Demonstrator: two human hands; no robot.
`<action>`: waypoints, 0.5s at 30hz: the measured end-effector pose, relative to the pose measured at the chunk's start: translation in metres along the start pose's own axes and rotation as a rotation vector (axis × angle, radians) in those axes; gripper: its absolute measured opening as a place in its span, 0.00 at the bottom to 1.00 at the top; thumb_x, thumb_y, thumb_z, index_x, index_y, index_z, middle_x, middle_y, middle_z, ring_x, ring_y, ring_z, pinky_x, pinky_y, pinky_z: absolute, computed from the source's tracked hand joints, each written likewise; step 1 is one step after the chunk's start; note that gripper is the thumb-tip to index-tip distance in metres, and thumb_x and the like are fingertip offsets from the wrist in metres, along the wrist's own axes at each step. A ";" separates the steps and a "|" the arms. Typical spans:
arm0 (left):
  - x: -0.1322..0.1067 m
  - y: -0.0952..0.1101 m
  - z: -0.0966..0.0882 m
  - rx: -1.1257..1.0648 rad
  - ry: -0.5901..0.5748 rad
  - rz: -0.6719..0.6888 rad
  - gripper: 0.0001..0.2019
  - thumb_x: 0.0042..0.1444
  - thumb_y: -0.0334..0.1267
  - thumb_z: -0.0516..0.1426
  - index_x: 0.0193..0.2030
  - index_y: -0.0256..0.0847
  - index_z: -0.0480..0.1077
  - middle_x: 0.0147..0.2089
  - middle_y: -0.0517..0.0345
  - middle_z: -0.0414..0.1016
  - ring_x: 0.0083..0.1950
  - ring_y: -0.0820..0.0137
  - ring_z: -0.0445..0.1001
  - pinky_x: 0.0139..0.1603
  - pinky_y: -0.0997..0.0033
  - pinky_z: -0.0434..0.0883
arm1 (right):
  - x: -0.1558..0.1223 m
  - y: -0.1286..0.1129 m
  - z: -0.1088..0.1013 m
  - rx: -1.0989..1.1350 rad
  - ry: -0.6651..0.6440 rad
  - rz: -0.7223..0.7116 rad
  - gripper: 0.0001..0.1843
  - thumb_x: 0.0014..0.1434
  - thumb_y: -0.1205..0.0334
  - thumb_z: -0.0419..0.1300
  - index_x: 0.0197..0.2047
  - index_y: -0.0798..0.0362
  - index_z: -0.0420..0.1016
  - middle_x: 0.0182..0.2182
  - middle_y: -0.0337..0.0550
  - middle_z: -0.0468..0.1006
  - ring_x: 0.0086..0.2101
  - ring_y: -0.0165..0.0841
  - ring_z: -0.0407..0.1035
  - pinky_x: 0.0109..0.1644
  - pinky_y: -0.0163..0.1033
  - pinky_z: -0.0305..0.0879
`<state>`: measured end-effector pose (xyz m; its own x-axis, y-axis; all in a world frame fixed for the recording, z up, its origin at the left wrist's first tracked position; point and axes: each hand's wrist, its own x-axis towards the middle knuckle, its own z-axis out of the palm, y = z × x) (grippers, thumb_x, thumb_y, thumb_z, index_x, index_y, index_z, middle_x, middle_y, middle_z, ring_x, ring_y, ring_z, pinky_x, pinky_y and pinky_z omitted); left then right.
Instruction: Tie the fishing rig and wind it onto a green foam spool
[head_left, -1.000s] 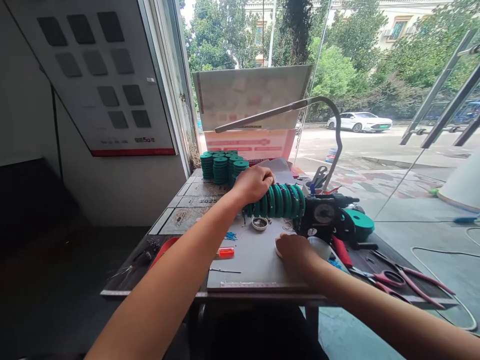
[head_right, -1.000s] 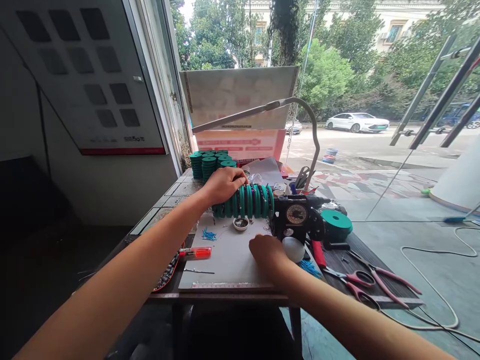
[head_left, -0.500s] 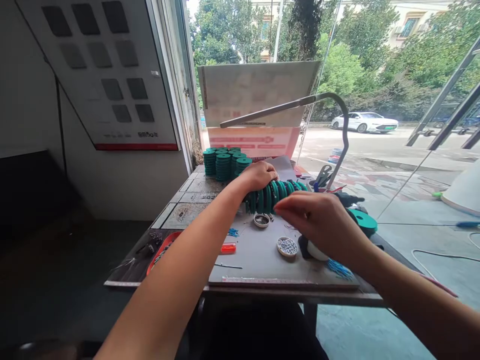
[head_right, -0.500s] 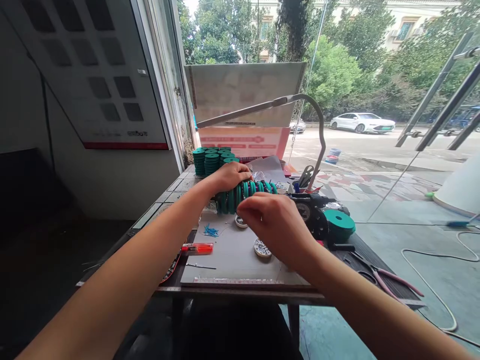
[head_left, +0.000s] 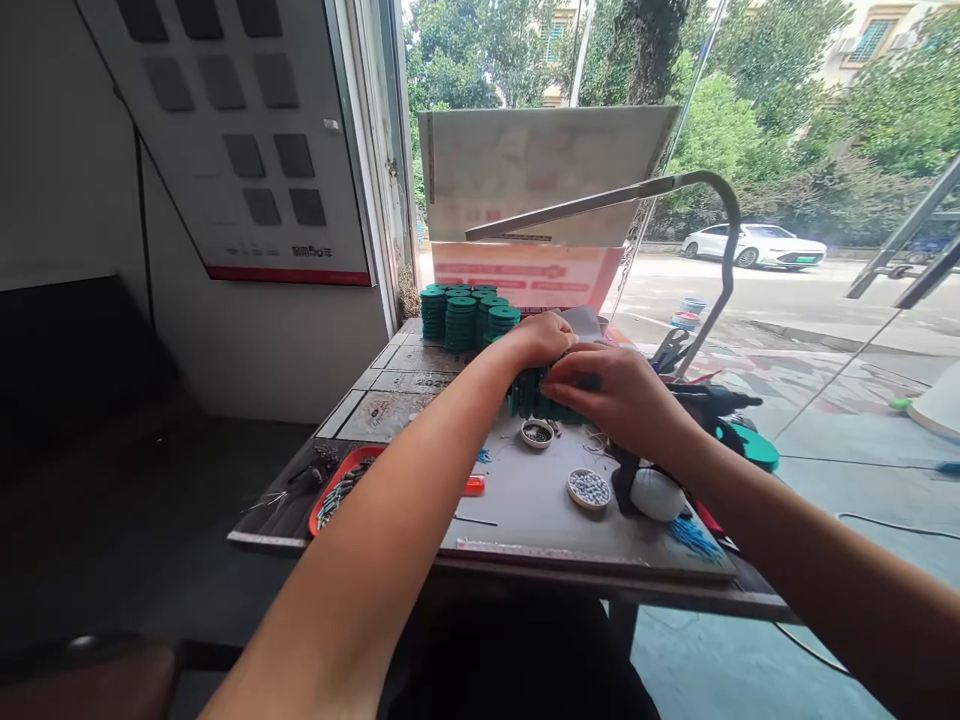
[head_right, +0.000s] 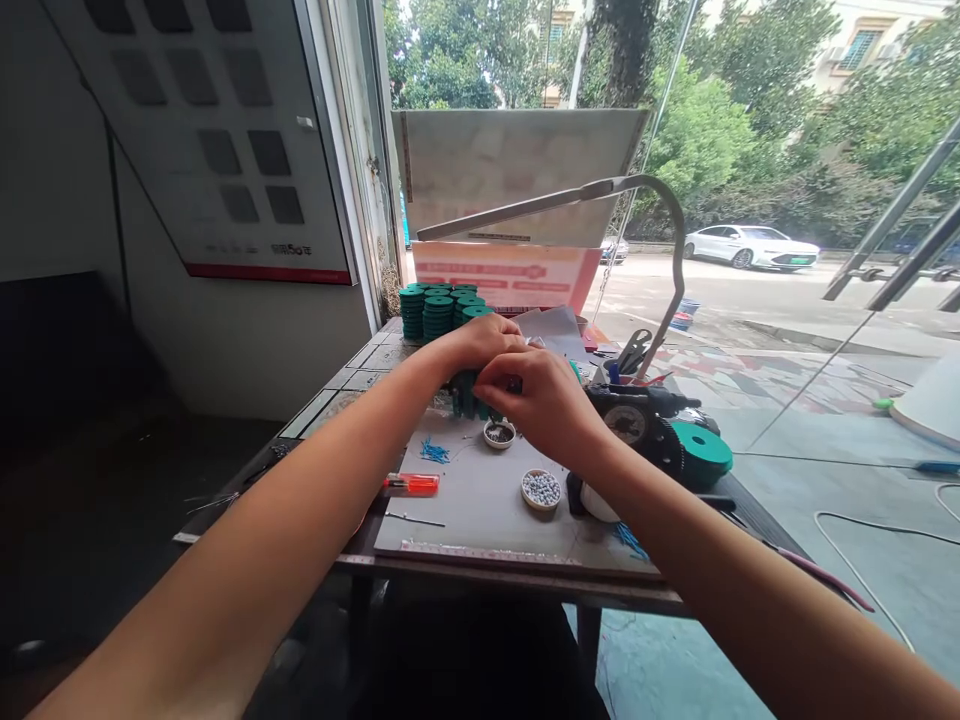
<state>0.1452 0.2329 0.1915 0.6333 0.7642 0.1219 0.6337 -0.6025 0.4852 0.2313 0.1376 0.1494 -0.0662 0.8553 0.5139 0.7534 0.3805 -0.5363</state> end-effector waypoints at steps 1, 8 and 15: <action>-0.001 0.001 0.000 -0.001 0.001 -0.006 0.11 0.49 0.37 0.50 0.29 0.36 0.72 0.24 0.60 0.72 0.27 0.79 0.63 0.37 0.76 0.66 | 0.000 -0.002 0.001 -0.022 0.009 0.010 0.08 0.50 0.63 0.59 0.32 0.58 0.77 0.32 0.36 0.69 0.31 0.09 0.57 0.36 0.16 0.49; 0.000 0.001 0.000 -0.007 -0.006 -0.021 0.10 0.49 0.38 0.51 0.28 0.34 0.71 0.25 0.59 0.71 0.27 0.78 0.64 0.38 0.75 0.67 | 0.002 -0.004 0.000 -0.076 -0.011 -0.003 0.05 0.48 0.68 0.59 0.29 0.58 0.77 0.30 0.36 0.68 0.30 0.08 0.54 0.34 0.15 0.46; -0.004 0.002 -0.002 0.004 -0.036 -0.016 0.11 0.49 0.39 0.50 0.26 0.36 0.71 0.26 0.58 0.73 0.27 0.78 0.66 0.39 0.73 0.68 | 0.003 0.005 -0.003 0.062 -0.028 -0.070 0.10 0.51 0.64 0.58 0.32 0.62 0.76 0.31 0.37 0.68 0.28 0.07 0.57 0.32 0.13 0.52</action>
<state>0.1433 0.2293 0.1943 0.6387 0.7650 0.0829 0.6454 -0.5912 0.4836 0.2366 0.1413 0.1504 -0.1359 0.8353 0.5327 0.7047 0.4595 -0.5406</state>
